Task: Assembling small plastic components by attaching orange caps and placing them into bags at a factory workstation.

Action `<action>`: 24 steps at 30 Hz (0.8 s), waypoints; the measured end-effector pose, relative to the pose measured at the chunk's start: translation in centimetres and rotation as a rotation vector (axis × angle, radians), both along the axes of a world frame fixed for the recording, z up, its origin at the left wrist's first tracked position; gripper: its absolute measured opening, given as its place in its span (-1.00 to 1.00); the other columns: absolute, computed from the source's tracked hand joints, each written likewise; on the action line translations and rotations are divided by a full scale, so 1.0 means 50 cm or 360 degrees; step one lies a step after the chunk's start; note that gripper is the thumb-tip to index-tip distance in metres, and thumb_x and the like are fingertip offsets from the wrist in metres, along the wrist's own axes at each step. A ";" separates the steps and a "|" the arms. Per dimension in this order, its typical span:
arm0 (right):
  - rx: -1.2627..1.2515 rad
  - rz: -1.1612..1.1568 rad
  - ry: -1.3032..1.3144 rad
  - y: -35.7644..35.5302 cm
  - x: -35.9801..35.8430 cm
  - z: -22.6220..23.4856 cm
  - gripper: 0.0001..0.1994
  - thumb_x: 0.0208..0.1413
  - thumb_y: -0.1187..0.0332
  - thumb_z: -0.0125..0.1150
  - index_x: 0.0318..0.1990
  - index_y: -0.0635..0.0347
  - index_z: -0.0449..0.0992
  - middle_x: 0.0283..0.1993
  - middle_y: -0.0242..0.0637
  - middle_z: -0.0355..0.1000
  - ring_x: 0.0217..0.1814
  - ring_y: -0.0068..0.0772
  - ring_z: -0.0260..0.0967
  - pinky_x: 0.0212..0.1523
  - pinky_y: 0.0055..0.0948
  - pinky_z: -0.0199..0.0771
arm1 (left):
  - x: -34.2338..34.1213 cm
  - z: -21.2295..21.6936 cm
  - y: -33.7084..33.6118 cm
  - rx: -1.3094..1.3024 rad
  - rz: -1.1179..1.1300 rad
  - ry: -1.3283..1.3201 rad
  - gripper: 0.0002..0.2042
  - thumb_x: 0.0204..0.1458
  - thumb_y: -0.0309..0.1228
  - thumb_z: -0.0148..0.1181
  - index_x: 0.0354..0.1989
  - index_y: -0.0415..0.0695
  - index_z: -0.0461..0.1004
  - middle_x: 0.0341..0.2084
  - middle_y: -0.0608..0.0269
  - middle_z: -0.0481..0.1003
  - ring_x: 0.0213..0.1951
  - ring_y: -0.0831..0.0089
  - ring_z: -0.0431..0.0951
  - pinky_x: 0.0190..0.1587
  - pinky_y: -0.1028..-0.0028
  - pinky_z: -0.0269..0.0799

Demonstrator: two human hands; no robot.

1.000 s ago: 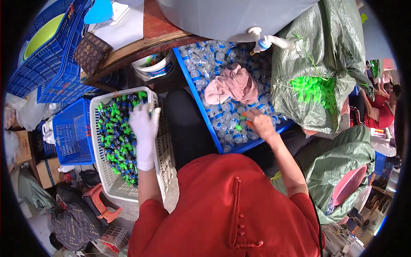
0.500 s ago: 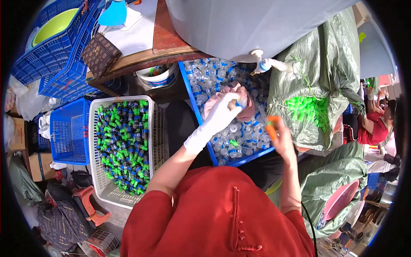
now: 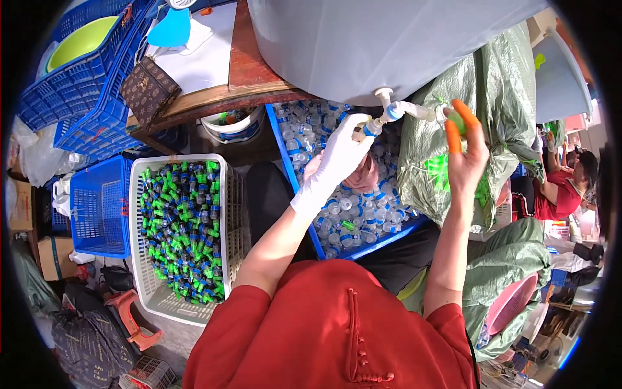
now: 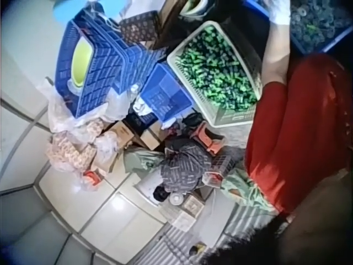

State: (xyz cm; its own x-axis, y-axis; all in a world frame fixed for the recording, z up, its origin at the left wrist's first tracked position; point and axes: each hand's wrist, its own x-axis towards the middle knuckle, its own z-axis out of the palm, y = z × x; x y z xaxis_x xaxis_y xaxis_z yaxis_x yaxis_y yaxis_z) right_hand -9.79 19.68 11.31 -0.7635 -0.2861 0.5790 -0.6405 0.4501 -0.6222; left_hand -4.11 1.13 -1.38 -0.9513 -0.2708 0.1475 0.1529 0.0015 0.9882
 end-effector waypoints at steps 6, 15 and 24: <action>0.0084 -0.0012 -0.0308 -0.014 -0.020 -0.062 -0.63 0.10 0.52 0.26 0.09 0.11 0.49 -0.07 -0.27 0.56 -0.09 -0.52 0.49 -0.07 -0.48 0.47 | -0.006 -0.010 0.004 -0.0191 0.0086 0.0193 -0.66 0.06 -0.56 0.19 0.04 -0.17 0.39 -0.19 0.23 0.47 -0.20 0.56 0.45 -0.15 0.54 0.40; 0.0127 -0.0046 -0.0161 -0.013 -0.026 -0.066 -0.65 0.11 0.50 0.27 0.08 0.15 0.47 -0.06 -0.31 0.55 -0.08 -0.63 0.43 -0.02 -0.52 0.42 | -0.012 -0.006 -0.001 -0.0090 -0.0013 -0.0012 -0.64 0.04 -0.52 0.22 0.05 -0.17 0.38 -0.24 0.23 0.47 -0.25 0.56 0.43 -0.17 0.53 0.39; 0.0117 -0.0083 -0.0145 -0.008 -0.013 -0.040 -0.68 0.07 0.48 0.32 -0.02 0.24 0.42 -0.14 -0.22 0.54 -0.15 -0.48 0.49 -0.11 -0.47 0.46 | -0.011 0.010 -0.006 -0.0199 0.0034 -0.0061 -0.61 0.01 -0.46 0.26 0.04 -0.16 0.38 -0.22 0.16 0.51 -0.25 0.46 0.50 -0.17 0.47 0.43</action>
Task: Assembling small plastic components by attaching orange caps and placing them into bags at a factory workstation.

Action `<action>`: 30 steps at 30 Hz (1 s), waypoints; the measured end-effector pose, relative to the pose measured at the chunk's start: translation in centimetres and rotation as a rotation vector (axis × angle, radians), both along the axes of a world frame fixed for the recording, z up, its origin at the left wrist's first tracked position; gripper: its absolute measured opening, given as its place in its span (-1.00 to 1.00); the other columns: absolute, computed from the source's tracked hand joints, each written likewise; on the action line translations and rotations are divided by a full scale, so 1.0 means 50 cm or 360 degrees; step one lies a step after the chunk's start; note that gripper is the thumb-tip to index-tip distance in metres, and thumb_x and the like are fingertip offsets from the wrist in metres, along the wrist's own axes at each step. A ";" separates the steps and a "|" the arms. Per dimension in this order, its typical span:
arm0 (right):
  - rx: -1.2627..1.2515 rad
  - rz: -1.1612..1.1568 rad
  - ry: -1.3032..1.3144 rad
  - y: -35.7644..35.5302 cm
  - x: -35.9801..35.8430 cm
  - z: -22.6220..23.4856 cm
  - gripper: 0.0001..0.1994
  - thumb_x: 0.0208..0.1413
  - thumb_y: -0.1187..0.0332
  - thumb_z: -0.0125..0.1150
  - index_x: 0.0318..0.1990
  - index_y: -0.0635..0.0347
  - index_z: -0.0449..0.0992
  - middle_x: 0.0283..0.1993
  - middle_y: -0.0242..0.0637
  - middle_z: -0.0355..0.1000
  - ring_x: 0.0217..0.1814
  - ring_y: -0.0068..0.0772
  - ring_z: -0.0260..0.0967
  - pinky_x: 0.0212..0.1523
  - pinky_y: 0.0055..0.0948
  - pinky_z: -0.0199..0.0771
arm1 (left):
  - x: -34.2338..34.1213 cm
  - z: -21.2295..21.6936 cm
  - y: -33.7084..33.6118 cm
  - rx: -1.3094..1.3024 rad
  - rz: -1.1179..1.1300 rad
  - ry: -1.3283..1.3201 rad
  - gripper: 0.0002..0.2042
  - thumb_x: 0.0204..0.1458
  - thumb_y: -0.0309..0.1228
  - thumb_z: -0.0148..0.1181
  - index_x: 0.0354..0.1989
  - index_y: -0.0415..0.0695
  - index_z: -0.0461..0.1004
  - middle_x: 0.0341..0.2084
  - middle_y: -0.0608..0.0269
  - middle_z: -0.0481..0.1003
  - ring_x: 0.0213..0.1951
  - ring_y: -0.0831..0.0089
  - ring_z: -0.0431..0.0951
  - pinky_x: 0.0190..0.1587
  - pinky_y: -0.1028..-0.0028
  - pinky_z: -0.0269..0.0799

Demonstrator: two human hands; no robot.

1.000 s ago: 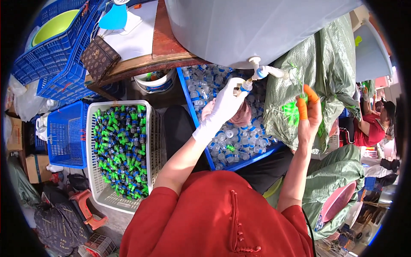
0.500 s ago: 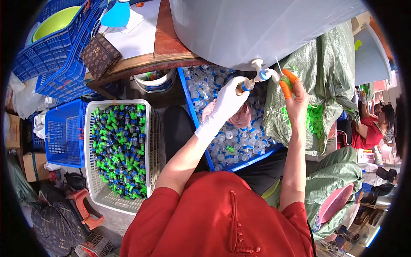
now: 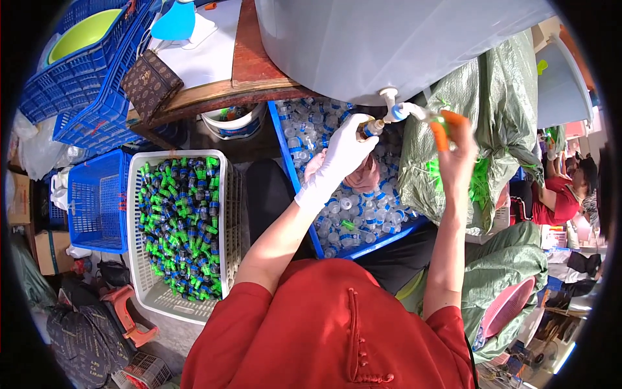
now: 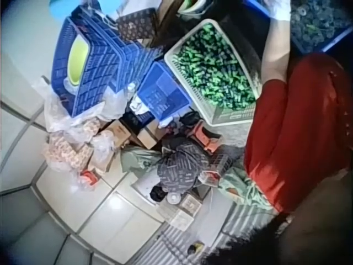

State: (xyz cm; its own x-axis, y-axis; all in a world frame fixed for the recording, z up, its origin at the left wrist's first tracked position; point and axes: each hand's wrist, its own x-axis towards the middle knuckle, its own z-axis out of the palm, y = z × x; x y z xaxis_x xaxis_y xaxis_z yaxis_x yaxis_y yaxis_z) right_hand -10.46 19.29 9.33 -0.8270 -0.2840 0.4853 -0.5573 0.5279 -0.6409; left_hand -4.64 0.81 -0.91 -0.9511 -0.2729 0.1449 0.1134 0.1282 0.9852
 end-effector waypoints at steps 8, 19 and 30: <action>0.0166 0.0037 0.0116 0.041 0.058 -0.004 -0.68 0.06 0.46 0.33 -0.02 0.24 0.45 -0.16 -0.24 0.54 -0.17 -0.46 0.47 -0.09 -0.46 0.44 | -0.002 -0.018 0.000 -0.0083 0.0027 0.0050 -0.60 -0.02 -0.45 0.28 0.03 -0.15 0.38 -0.22 0.11 0.53 -0.25 0.39 0.53 -0.17 0.42 0.46; -0.0159 -0.0050 0.0295 0.004 0.024 0.019 -0.72 0.06 0.47 0.30 -0.06 0.26 0.46 -0.15 -0.19 0.52 -0.20 -0.35 0.46 -0.15 -0.40 0.43 | -0.004 -0.001 0.000 -0.0096 0.0005 -0.0052 -0.61 -0.02 -0.45 0.28 0.01 -0.16 0.39 -0.25 0.13 0.52 -0.30 0.44 0.51 -0.21 0.44 0.45; 0.0678 0.0155 -0.0188 0.032 0.099 -0.076 -0.70 0.01 0.45 0.31 -0.08 0.20 0.46 -0.20 -0.07 0.46 -0.16 -0.02 0.42 -0.17 -0.29 0.43 | 0.048 -0.030 -0.009 -0.0153 -0.0051 0.0047 -0.61 -0.04 -0.48 0.26 0.01 -0.12 0.40 -0.21 0.14 0.52 -0.26 0.35 0.54 -0.18 0.42 0.46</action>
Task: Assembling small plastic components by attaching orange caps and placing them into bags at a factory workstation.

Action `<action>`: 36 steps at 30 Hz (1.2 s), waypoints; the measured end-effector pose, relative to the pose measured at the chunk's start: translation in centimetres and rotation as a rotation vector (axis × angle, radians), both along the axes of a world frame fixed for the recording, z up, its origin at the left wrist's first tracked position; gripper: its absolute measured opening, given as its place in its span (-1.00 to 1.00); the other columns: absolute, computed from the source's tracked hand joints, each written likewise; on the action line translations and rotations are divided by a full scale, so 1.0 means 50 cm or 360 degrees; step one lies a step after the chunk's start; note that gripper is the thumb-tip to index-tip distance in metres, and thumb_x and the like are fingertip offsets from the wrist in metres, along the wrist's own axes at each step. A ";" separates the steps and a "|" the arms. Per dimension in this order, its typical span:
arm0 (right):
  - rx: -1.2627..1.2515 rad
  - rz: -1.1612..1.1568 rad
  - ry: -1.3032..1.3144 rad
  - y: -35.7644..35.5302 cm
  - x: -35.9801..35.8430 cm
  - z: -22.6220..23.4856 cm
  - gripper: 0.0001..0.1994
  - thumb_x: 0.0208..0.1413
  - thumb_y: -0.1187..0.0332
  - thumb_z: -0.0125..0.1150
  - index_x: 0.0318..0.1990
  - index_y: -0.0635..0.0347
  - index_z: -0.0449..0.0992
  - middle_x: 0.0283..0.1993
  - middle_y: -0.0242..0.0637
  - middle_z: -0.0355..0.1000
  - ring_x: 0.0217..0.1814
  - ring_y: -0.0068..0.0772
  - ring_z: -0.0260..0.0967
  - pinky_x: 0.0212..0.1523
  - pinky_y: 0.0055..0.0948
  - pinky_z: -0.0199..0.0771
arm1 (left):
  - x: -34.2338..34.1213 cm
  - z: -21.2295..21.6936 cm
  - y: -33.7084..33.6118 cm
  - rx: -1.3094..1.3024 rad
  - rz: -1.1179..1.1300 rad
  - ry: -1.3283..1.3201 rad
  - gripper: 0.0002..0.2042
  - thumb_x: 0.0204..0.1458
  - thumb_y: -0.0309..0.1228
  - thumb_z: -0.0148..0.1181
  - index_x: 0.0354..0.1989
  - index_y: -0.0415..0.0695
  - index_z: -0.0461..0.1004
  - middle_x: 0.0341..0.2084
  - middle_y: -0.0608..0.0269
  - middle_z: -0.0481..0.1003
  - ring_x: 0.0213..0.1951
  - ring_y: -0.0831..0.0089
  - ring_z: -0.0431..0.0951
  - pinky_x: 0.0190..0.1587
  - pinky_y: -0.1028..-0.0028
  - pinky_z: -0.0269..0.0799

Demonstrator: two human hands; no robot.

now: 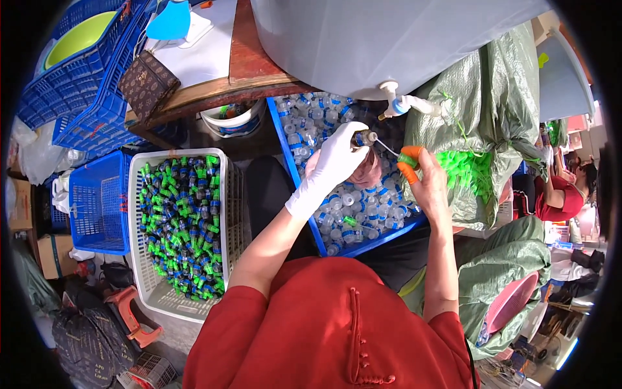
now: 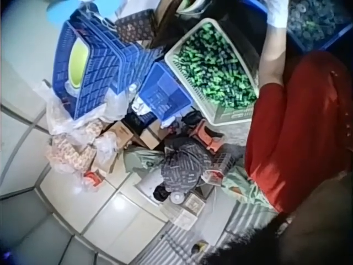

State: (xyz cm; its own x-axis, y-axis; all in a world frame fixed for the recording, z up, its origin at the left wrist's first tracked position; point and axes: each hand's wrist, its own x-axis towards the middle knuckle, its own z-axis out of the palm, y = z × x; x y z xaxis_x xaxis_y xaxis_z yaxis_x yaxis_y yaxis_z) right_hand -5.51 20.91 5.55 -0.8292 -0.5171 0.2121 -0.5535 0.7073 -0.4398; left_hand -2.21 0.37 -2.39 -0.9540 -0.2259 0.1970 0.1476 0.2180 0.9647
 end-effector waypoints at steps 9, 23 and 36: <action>0.0193 0.0498 0.0292 -0.005 0.022 -0.014 -0.74 -0.05 0.50 0.29 -0.16 0.21 0.46 -0.25 -0.15 0.42 -0.26 -0.01 0.39 -0.28 -0.17 0.42 | 0.049 -0.030 -0.017 -0.0508 -0.0528 0.0013 -0.65 0.00 -0.44 0.24 -0.01 -0.13 0.41 -0.16 0.07 0.50 -0.15 0.18 0.55 -0.12 0.35 0.46; 0.0080 0.0611 0.0073 0.027 0.072 -0.019 -0.76 0.04 0.36 0.29 -0.19 0.23 0.42 -0.32 -0.12 0.43 -0.32 0.03 0.42 -0.35 -0.16 0.43 | 0.105 -0.012 0.012 -0.0345 -0.0894 -0.0175 -0.65 0.08 -0.33 0.17 0.03 -0.16 0.40 -0.13 0.02 0.50 -0.08 0.08 0.52 -0.05 0.25 0.43; 0.0295 0.0502 -0.0300 0.057 0.097 -0.073 -0.73 0.02 0.31 0.29 -0.21 0.23 0.40 -0.42 -0.15 0.40 -0.37 -0.07 0.43 -0.42 -0.21 0.41 | 0.130 -0.063 0.060 -0.0516 -0.0860 -0.0206 -0.62 0.08 -0.30 0.18 0.03 -0.21 0.38 -0.12 -0.01 0.49 -0.06 0.04 0.50 -0.02 0.21 0.42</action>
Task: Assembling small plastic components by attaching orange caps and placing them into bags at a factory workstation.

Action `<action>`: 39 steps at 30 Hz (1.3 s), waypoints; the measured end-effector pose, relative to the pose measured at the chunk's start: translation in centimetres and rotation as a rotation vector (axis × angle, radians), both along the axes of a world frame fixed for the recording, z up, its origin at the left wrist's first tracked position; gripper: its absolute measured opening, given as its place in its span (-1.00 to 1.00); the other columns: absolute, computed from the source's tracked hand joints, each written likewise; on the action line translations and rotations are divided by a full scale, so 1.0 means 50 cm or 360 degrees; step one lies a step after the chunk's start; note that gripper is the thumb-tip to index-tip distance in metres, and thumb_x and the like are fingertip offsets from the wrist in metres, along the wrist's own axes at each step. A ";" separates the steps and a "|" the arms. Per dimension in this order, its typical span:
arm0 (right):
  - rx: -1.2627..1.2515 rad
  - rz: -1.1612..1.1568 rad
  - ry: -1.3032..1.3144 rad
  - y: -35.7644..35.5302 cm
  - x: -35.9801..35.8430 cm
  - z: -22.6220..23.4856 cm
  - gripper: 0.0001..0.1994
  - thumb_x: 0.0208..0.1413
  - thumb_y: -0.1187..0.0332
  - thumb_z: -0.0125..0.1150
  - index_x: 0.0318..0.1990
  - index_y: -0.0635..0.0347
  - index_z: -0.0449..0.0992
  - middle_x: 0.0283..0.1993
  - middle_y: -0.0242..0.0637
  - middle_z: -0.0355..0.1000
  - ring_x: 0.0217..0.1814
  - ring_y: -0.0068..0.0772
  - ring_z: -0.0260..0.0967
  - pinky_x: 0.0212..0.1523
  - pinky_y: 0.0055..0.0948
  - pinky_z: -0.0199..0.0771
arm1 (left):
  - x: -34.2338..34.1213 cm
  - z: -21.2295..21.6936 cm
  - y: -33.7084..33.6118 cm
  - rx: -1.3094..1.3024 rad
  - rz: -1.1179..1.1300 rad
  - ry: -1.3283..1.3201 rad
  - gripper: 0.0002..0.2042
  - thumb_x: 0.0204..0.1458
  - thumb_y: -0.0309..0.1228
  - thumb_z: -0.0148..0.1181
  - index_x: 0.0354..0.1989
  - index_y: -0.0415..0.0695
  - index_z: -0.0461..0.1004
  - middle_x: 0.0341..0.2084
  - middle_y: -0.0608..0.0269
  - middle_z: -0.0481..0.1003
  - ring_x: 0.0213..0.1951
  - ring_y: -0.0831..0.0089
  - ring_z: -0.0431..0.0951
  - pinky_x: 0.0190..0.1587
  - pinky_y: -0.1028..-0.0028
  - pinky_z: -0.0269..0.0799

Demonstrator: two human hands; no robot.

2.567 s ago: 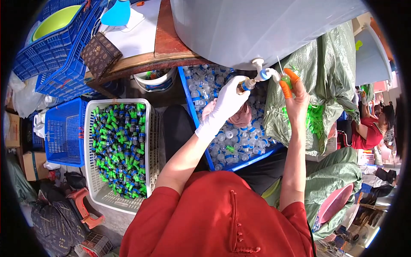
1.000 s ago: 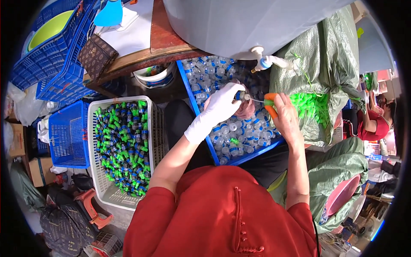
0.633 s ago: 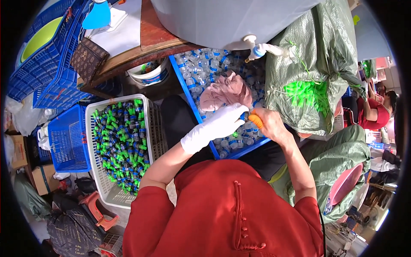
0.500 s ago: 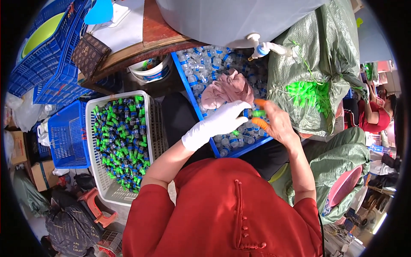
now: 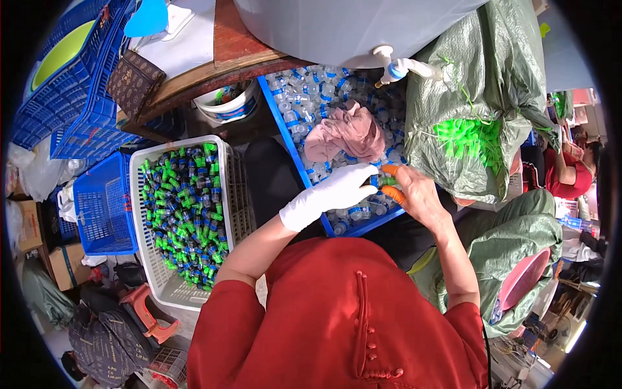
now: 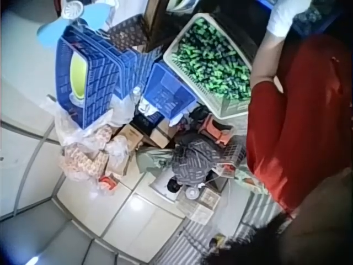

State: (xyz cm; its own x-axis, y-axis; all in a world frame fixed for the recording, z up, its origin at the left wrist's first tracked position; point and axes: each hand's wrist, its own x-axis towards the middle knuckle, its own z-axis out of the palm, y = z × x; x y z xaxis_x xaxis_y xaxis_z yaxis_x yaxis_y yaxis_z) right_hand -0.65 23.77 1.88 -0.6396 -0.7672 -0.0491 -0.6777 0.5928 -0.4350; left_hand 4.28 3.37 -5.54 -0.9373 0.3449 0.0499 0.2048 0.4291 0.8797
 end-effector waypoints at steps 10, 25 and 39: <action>0.0006 0.0047 -0.0056 -0.036 0.016 -0.004 -0.68 0.05 0.31 0.28 -0.06 0.18 0.42 -0.26 -0.10 0.47 -0.29 -0.01 0.47 -0.32 -0.17 0.45 | 0.055 0.050 -0.034 -0.0202 0.0206 0.0095 -0.65 0.05 -0.31 0.21 -0.01 -0.18 0.41 -0.18 -0.01 0.49 -0.10 0.04 0.50 -0.07 0.23 0.43; 0.0030 -0.0362 -0.0129 -0.033 0.013 -0.257 -0.57 -0.07 0.22 0.39 -0.01 0.05 0.46 -0.19 -0.12 0.50 -0.24 -0.05 0.50 -0.30 -0.17 0.51 | 0.068 -0.050 -0.047 -0.0767 0.0560 -0.0222 -0.63 -0.04 -0.15 0.26 -0.13 -0.13 0.51 -0.27 0.08 0.54 -0.20 0.13 0.56 -0.18 0.25 0.49; 0.0258 -0.0275 -0.0158 0.000 0.035 -0.235 -0.77 0.06 0.27 0.25 -0.18 0.17 0.45 -0.26 -0.04 0.51 -0.27 0.03 0.51 -0.34 -0.21 0.51 | -0.028 -0.127 0.016 0.0350 0.0722 0.0049 -0.63 0.03 -0.35 0.23 0.03 -0.13 0.44 -0.22 0.13 0.56 -0.16 0.31 0.58 -0.11 0.40 0.46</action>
State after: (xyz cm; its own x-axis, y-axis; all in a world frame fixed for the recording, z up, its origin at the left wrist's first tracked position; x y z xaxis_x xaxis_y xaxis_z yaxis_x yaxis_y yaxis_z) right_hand 1.12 23.77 -9.89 -0.7462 -0.6240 -0.2317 -0.5190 0.7634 -0.3845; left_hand 2.89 4.17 -11.91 -0.9873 -0.1188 0.1055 0.0677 0.2863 0.9558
